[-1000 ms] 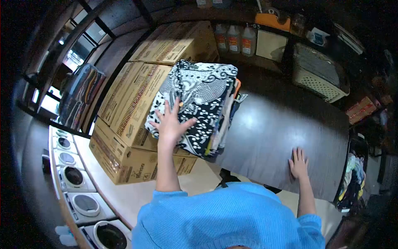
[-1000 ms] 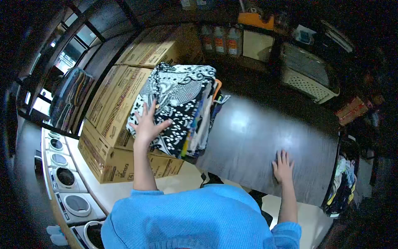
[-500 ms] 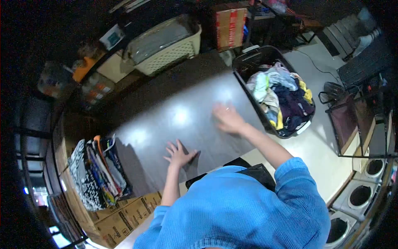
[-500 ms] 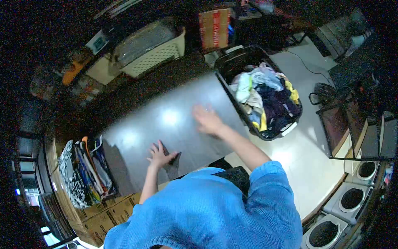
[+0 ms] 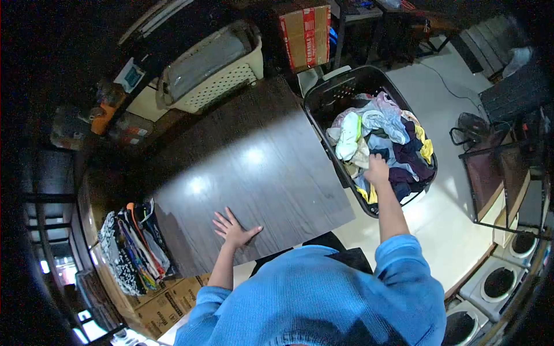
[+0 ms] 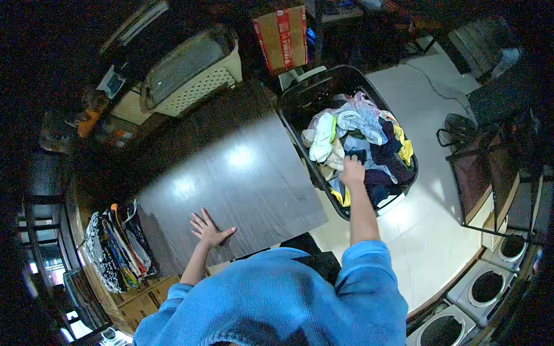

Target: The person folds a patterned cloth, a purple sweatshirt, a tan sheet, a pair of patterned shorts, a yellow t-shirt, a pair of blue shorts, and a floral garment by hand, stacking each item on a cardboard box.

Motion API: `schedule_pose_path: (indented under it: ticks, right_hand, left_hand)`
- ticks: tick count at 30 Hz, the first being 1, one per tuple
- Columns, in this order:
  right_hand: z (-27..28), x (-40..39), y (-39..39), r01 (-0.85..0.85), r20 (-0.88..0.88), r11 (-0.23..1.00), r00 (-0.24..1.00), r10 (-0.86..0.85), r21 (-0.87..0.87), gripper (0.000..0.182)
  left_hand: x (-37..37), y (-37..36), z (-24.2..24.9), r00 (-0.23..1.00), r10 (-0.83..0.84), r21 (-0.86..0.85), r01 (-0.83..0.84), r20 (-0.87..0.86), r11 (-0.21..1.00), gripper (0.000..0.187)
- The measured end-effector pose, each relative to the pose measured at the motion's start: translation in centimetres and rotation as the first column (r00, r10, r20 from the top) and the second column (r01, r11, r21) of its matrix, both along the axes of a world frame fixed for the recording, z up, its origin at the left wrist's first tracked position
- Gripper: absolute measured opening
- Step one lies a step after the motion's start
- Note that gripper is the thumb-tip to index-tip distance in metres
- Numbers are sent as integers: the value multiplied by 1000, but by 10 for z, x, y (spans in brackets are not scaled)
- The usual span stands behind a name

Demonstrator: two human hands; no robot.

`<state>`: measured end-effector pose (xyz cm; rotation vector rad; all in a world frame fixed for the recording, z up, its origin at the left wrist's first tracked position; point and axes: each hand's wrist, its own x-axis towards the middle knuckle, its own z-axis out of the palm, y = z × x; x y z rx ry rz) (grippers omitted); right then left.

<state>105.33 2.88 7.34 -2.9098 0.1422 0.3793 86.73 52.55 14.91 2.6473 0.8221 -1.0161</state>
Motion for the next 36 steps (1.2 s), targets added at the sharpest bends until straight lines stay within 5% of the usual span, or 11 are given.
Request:
schedule_pose_path:
  ticks: [3, 10, 15, 17, 21, 23, 25, 31, 32, 35, 36]
  right_hand:
    - [38, 6, -15, 5, 252, 972, 965, -65, 233, 25]
    - [196, 33, -4, -2, 472, 954, 869, -146, 299, 26]
    - [217, 78, -1, -26, 164, 935, 986, -35, 353, 59]
    - [163, 94, -29, -56, 178, 849, 983, -45, 526, 87]
    - [125, 47, -51, 56, -66, 953, 997, -38, 297, 110]
    - [79, 7, -37, -72, -199, 997, 978, 63, -41, 102]
    - [17, -24, -36, -163, 119, 979, 977, 178, -123, 64]
    - [112, -17, -51, -250, 361, 968, 905, 223, 29, 34]
    - [136, -10, -57, -73, 411, 990, 912, 18, 119, 39]
    - [224, -10, -57, -113, 612, 936, 781, -125, 334, 41]
    - [247, -13, -49, -139, 656, 937, 746, -114, 321, 39]
  left_hand:
    - [2, -1, -3, 1000, -3, 0, 3, 16, 1000, 157]
    - [-3, 4, -11, 1000, -18, 4, 17, 15, 1000, 157]
    - [-1, 4, -10, 1000, -16, 14, 17, -22, 1000, 156]
    - [2, 3, -9, 1000, -8, 8, 8, -29, 1000, 157]
    - [3, 0, -4, 1000, 14, 3, -14, -27, 1000, 158]
    - [2, -1, -2, 1000, 13, 0, -13, -23, 1000, 158]
    - [3, -1, -2, 1000, 20, -14, -21, -16, 1000, 158]
    - [28, -1, 8, 956, 21, 11, -19, -293, 1000, 161]
    - [37, -11, 17, 956, -69, 139, 112, -285, 984, 144]
    - [91, -31, 43, 891, -337, -167, 299, -304, 940, 103]
    - [94, -51, 51, 912, -409, -160, 409, 36, 898, 84]
